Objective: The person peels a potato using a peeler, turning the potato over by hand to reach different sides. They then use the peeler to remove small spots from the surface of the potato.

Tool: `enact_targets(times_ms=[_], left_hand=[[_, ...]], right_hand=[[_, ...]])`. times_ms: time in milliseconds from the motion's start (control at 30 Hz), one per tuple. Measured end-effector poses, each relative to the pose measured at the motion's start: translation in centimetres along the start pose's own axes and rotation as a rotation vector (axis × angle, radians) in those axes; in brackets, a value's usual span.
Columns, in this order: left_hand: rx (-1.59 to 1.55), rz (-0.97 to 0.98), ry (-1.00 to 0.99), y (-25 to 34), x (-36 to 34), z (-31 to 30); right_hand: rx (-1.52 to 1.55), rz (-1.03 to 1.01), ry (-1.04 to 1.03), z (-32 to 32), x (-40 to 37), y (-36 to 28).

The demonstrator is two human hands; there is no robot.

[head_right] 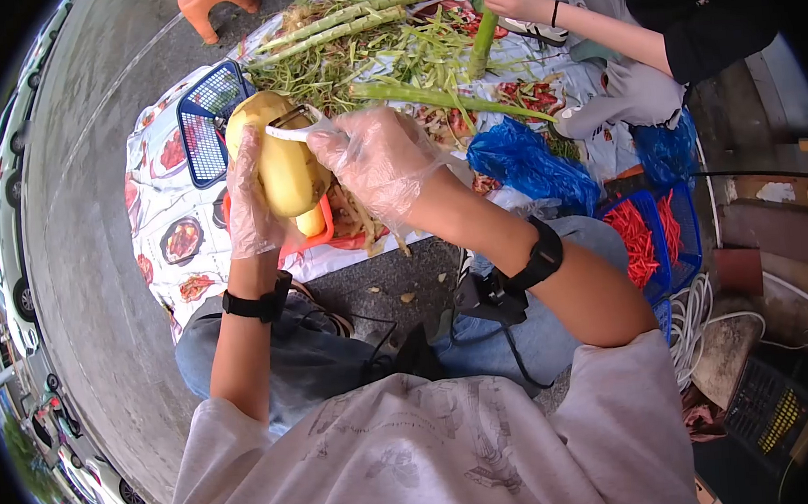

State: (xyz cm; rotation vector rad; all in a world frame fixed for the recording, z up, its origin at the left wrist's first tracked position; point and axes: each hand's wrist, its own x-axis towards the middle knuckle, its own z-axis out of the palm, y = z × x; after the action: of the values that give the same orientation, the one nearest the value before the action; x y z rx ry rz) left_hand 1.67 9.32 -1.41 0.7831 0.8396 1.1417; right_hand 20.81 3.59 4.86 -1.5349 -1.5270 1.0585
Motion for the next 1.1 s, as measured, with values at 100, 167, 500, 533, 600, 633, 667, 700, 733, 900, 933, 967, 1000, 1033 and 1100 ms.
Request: enact_targets(times_ms=[100, 167, 500, 533, 600, 633, 667, 700, 733, 900, 933, 967, 1000, 1033, 1100], left_hand=[[-0.191, -0.044, 0.090, 0.6, 1.1, -0.5], [-0.267, -0.034, 0.155, 0.9, 2.6, -1.9], [-0.408, -0.063, 0.117, 2.2, 2.6, -3.1], [-0.411, -0.066, 0.118, 1.9, 2.3, -2.9], [-0.413, -0.086, 0.160, 1.4, 1.9, -2.5], [-0.436, -0.113, 0.128, 1.2, 1.7, -2.5], [-0.442, -0.116, 0.133, 1.2, 1.5, -2.3], [-0.456, -0.148, 0.136, 1.4, 1.2, -1.8], [-0.468, -0.181, 0.140, 1.6, 1.0, -1.4], [-0.549, -0.196, 0.125, 1.2, 1.0, -1.1], [-0.550, -0.211, 0.132, 1.3, 0.9, -1.0], [-0.552, -0.227, 0.139, 1.3, 0.9, -1.0], [-0.554, -0.230, 0.141, 1.3, 0.9, -0.9], [-0.542, -0.235, 0.140, 1.3, 0.8, -0.9], [-0.530, -0.242, 0.138, 1.5, 0.7, -1.0]], right_hand=[[-0.034, 0.032, -0.001, 1.7, -1.6, 0.3], [-0.102, 0.123, -0.135, 2.3, -2.8, 0.6], [-0.479, 0.004, 0.235, -2.6, 0.2, 2.5], [-0.440, -0.009, 0.268, -2.8, 0.3, 2.0], [-0.324, -0.174, 0.289, -1.5, 0.1, 1.4], [-0.217, -0.177, 0.196, -0.5, -0.6, 0.4], [-0.109, -0.176, 0.103, 0.2, -1.2, -0.4], [-0.105, -0.208, 0.088, 0.8, -1.6, -1.2], [-0.099, -0.240, 0.075, 1.2, -1.9, -1.6], [-0.094, -0.320, 0.068, 1.7, -1.5, -0.5], [-0.098, -0.314, 0.029, 1.4, -1.6, -0.7], [-0.102, -0.307, -0.009, 1.1, -1.6, -0.8], [-0.104, -0.303, -0.010, 0.8, -1.6, -0.7], [-0.170, -0.313, -0.039, 0.4, -1.4, -0.5], [-0.237, -0.321, -0.067, 0.1, -0.9, -0.1]])
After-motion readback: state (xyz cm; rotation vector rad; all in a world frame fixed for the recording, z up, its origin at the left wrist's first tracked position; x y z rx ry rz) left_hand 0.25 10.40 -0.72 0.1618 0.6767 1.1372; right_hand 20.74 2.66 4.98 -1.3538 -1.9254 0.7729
